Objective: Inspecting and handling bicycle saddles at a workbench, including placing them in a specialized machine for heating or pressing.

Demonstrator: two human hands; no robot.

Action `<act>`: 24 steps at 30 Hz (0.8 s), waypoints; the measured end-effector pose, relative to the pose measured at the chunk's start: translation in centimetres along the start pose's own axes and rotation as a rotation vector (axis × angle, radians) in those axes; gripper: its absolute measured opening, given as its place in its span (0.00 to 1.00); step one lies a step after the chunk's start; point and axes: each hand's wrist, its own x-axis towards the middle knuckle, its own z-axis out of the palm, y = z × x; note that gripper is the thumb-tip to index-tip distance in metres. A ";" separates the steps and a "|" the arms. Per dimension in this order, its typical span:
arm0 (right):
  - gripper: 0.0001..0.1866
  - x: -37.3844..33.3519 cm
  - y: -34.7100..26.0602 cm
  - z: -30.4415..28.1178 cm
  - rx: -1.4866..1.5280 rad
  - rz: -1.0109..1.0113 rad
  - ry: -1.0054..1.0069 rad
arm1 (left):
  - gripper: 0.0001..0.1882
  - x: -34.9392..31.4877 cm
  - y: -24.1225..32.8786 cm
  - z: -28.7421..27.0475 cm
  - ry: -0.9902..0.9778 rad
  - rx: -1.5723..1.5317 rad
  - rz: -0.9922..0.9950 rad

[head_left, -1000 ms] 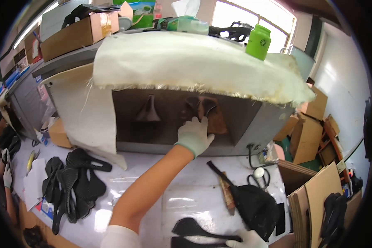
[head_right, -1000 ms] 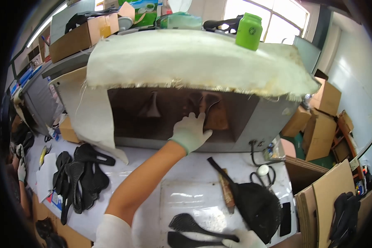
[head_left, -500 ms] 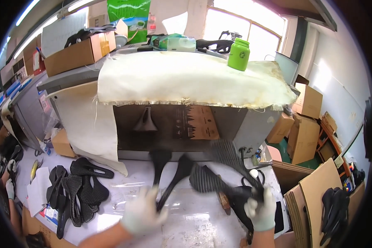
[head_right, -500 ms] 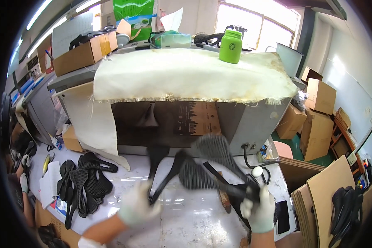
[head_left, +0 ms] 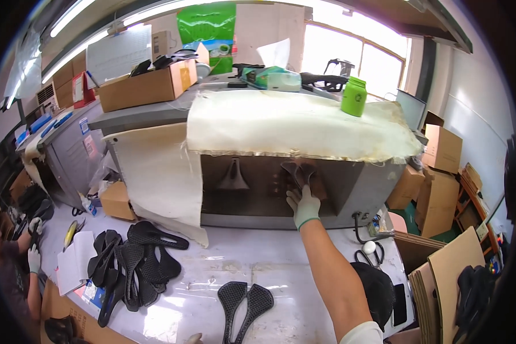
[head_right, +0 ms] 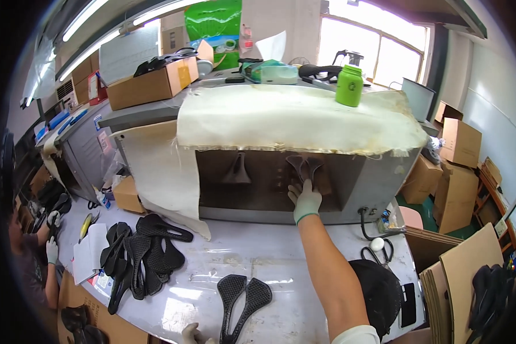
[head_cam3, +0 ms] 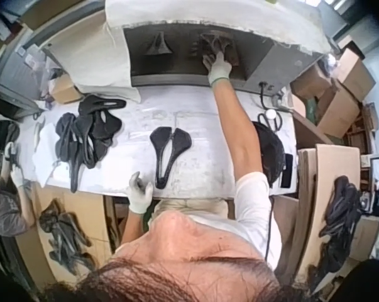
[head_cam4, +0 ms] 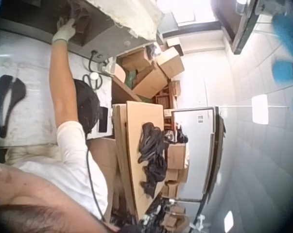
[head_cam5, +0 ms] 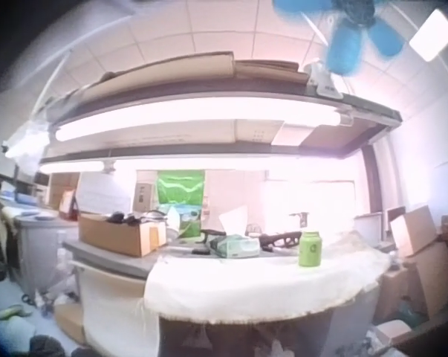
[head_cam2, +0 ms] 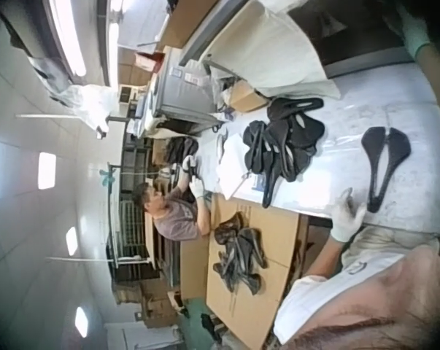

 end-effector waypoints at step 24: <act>0.19 -16.6 2.1 -1.9 0.071 0.350 -0.568 | 0.14 -2.6 -2.0 -1.1 0.463 -0.025 -0.062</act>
